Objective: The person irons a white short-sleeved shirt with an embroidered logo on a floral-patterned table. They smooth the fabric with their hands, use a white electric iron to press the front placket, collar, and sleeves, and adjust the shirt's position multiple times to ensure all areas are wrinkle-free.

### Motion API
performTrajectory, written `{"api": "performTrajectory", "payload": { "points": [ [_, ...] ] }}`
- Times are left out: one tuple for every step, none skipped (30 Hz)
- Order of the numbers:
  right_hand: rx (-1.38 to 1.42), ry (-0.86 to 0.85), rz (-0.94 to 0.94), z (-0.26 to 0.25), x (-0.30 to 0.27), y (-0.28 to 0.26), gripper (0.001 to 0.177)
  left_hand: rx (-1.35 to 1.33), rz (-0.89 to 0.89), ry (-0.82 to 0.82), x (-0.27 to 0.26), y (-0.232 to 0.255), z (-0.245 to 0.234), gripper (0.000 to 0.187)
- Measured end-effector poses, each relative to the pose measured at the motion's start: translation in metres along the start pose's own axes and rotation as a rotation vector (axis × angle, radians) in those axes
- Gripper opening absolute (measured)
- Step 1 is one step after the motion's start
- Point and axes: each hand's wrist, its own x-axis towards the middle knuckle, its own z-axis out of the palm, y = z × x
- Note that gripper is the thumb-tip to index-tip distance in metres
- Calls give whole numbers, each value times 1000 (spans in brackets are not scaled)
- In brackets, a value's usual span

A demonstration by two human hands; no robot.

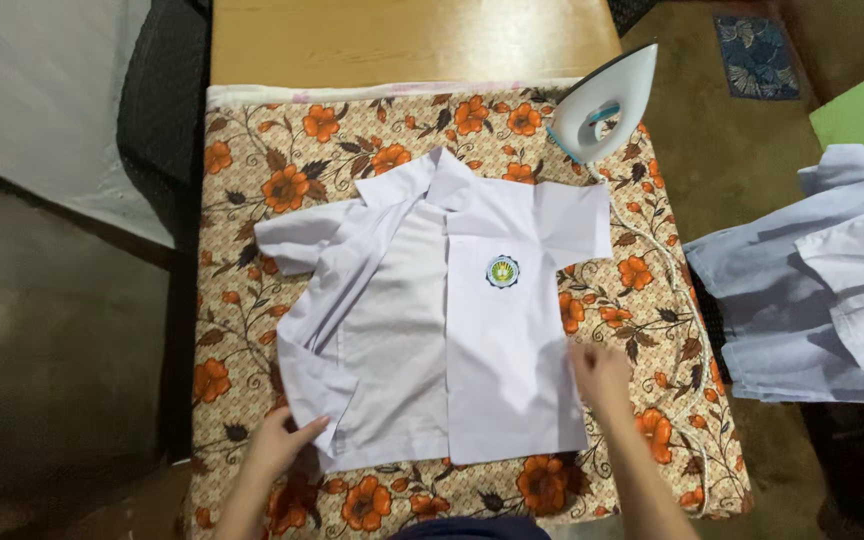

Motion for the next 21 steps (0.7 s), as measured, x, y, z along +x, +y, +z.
{"api": "performTrajectory", "payload": {
  "points": [
    [-43,14,-6,3,-32,-2,48,-31,33,-9,-3,-1,5,59],
    [-86,27,-10,5,-59,-4,50,-60,67,-18,-6,-4,8,57],
    [-40,53,-25,7,-78,-8,49,-108,113,-3,-7,-7,11,54],
    [7,81,-34,9,-99,-11,49,-152,161,8,-6,-8,15,51],
    [53,110,-43,9,-114,-12,51,-197,209,20,-6,-11,18,48],
    [88,131,-43,4,-118,-12,54,-198,161,-19,-4,-13,18,47],
    [122,152,-43,-1,-118,-12,57,-198,113,-57,-2,-12,16,46],
    [159,175,-44,-5,-120,-14,61,-198,68,-93,-1,-11,14,45],
    [133,108,52,-11,-125,-14,58,-216,110,-124,-5,-10,13,46],
    [110,39,146,-21,-126,-13,55,-232,152,-153,-11,-8,10,47],
    [87,-31,239,-27,-129,-13,53,-249,193,-182,-18,-3,7,48],
    [86,-55,258,-27,-133,-13,53,-230,141,-234,-26,2,5,47],
    [84,-78,276,-28,-135,-11,53,-210,89,-286,-36,7,3,46],
    [83,-105,292,-27,-135,-8,53,-190,35,-336,-44,13,4,44],
    [51,-76,258,-27,-134,-5,54,-189,16,-341,-52,20,7,44],
    [20,-48,222,-27,-132,-2,55,-188,-4,-343,-58,24,9,44],
    [-11,-20,186,-26,-133,-1,56,-186,-24,-346,-63,27,11,44],
    [-12,-40,239,-26,-133,-2,56,-134,-43,-343,-66,30,11,46],
    [-13,-60,292,-28,-132,-6,57,-82,-62,-339,-68,31,11,49],
    [-14,-79,348,-32,-132,-9,58,-29,-80,-338,-69,32,10,52],
    [-84,-43,319,-36,-132,-13,59,28,-28,-253,-65,33,6,57]
  ]
}}
